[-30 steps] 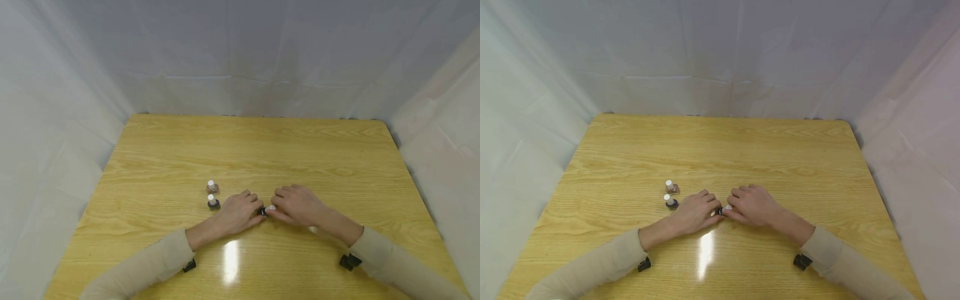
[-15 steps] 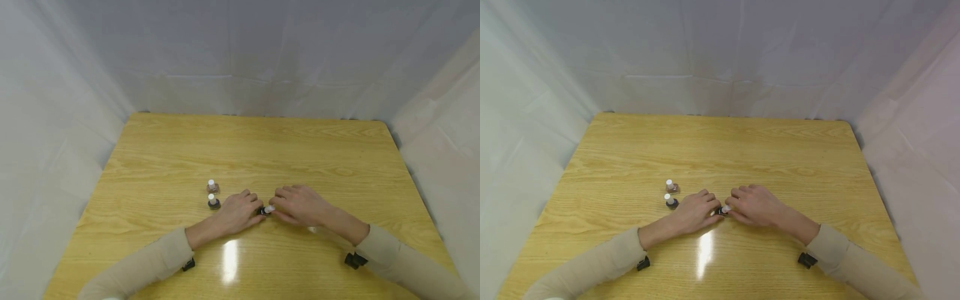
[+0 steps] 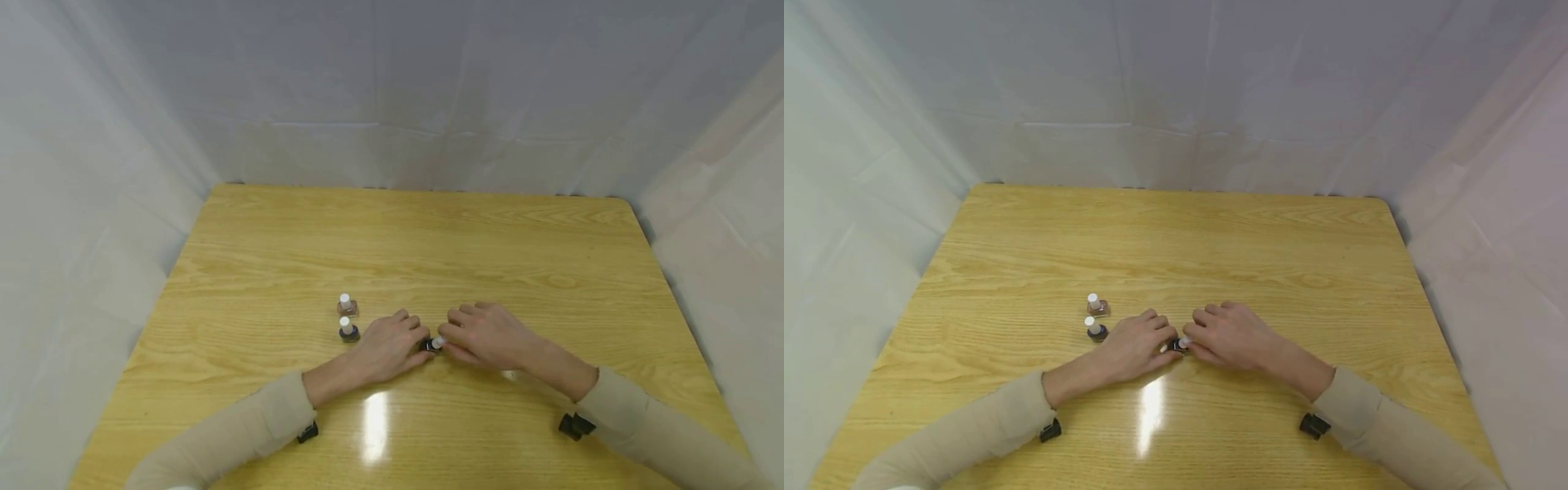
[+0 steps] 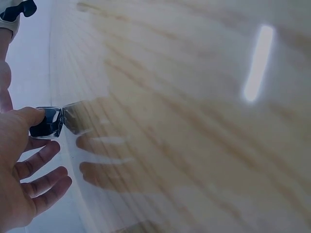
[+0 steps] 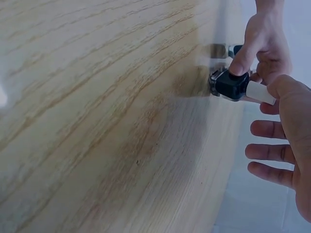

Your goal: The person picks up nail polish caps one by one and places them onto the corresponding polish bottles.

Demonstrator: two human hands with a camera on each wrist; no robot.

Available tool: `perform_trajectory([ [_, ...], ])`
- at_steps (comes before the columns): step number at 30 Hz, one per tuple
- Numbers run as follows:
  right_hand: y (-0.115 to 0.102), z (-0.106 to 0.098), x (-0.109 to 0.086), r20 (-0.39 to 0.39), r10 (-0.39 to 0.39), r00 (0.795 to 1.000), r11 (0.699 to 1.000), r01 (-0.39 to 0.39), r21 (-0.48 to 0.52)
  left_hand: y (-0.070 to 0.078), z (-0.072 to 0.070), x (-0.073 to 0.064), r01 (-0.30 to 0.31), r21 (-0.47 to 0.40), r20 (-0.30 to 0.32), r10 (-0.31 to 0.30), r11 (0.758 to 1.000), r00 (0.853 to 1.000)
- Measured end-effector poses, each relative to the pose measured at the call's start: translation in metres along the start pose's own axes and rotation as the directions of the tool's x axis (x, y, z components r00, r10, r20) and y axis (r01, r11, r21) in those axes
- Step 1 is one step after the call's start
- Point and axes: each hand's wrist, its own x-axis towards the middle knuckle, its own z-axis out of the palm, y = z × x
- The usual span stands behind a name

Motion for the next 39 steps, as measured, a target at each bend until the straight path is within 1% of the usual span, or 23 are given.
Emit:
perform_trajectory([
  [6, -0.003, 0.003, 0.000, -0.011, 0.024, 1.000, 0.999, -0.024, -0.043, 0.001, -0.003, 0.000, 0.007, 0.003, 0.013, -0.007, 1.000, 1.000],
  [14, -0.010, 0.008, 0.000, -0.023, 0.095, 0.995, 0.992, -0.097, -0.083, 0.002, -0.002, 0.000, 0.008, 0.007, 0.009, -0.008, 1.000, 1.000],
  [19, -0.013, 0.011, -0.001, -0.018, 0.137, 0.990, 0.988, -0.138, -0.075, 0.002, -0.001, 0.001, 0.006, 0.011, 0.008, -0.006, 1.000, 1.000],
  [24, -0.013, 0.011, -0.001, -0.018, 0.153, 0.988, 0.987, -0.154, -0.042, 0.002, 0.000, 0.001, 0.004, 0.012, 0.011, -0.004, 1.000, 1.000],
  [27, -0.011, 0.010, 0.000, -0.020, 0.146, 0.989, 0.989, -0.147, -0.035, 0.001, 0.000, 0.001, 0.002, 0.011, 0.010, -0.002, 1.000, 1.000],
  [31, -0.008, 0.006, 0.001, -0.017, 0.117, 0.993, 0.993, -0.117, -0.029, 0.000, 0.001, 0.001, -0.004, 0.010, 0.006, 0.003, 1.000, 1.000],
  [35, -0.005, -0.001, 0.001, 0.002, 0.062, 0.998, 0.998, -0.062, -0.004, 0.000, 0.001, 0.001, -0.016, 0.015, 0.000, 0.016, 1.000, 1.000],
  [39, 0.000, -0.005, 0.001, 0.011, -0.009, 1.000, 1.000, 0.009, 0.003, 0.000, 0.001, 0.001, -0.025, 0.019, -0.001, 0.025, 1.000, 1.000],
])
